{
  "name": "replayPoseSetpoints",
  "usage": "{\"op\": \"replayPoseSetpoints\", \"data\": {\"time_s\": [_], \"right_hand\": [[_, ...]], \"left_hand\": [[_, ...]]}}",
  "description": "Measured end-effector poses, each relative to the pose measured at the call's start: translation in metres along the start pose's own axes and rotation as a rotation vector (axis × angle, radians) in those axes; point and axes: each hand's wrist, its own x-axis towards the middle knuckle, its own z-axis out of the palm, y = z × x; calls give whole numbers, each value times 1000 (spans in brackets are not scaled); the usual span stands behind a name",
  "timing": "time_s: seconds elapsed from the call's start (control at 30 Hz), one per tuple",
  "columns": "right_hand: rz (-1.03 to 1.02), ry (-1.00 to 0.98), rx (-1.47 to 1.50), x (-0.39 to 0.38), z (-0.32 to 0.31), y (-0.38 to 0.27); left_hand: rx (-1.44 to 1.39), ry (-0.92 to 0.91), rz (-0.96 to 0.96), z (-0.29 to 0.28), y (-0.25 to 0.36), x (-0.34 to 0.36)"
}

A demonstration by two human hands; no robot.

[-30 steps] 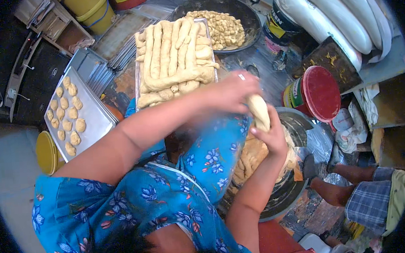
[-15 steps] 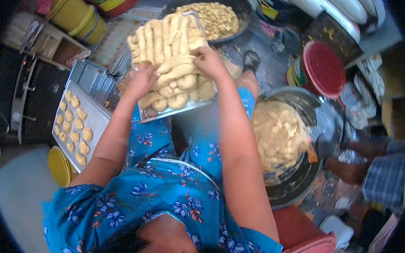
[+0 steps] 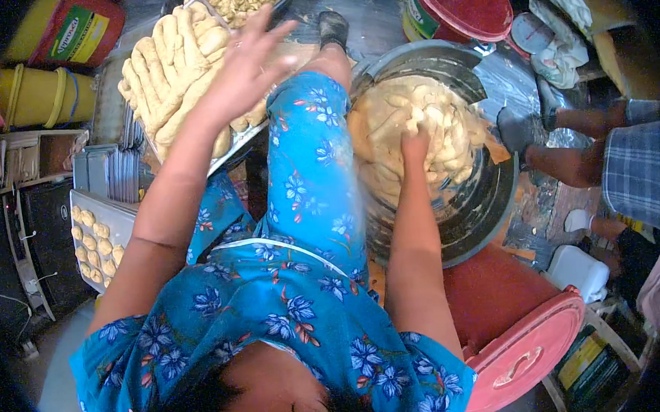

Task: The person takes pieces of dough from a large tub, shapes and stretches them by hand, and arranges the shaped dough strips onto a metal tray.

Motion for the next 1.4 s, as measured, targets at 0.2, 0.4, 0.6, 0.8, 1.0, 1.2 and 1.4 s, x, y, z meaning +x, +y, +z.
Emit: {"op": "replayPoseSetpoints", "data": {"time_s": [0.2,0.4,0.6,0.8,1.0,1.2,1.4], "right_hand": [[-157,-118,-620,-110,46,41],[-87,-289,-508,-96,19,14],[-107,-491,-137,-75,10,0],[20,-710,811,-97,-78,-110],[-294,-533,1228,-88,-158,-164],[-21,-559,892,-61,-167,-98],[116,-211,-76,-32,-80,78]], "left_hand": [[-83,-29,283,67,90,37],[-40,-715,87,133,78,25],[-515,-479,-8,154,59,37],[-556,-685,91,150,62,34],[-1430,-921,-352,125,74,34],[-873,-968,-53,138,64,38],[-610,-769,-13,154,72,44]]}}
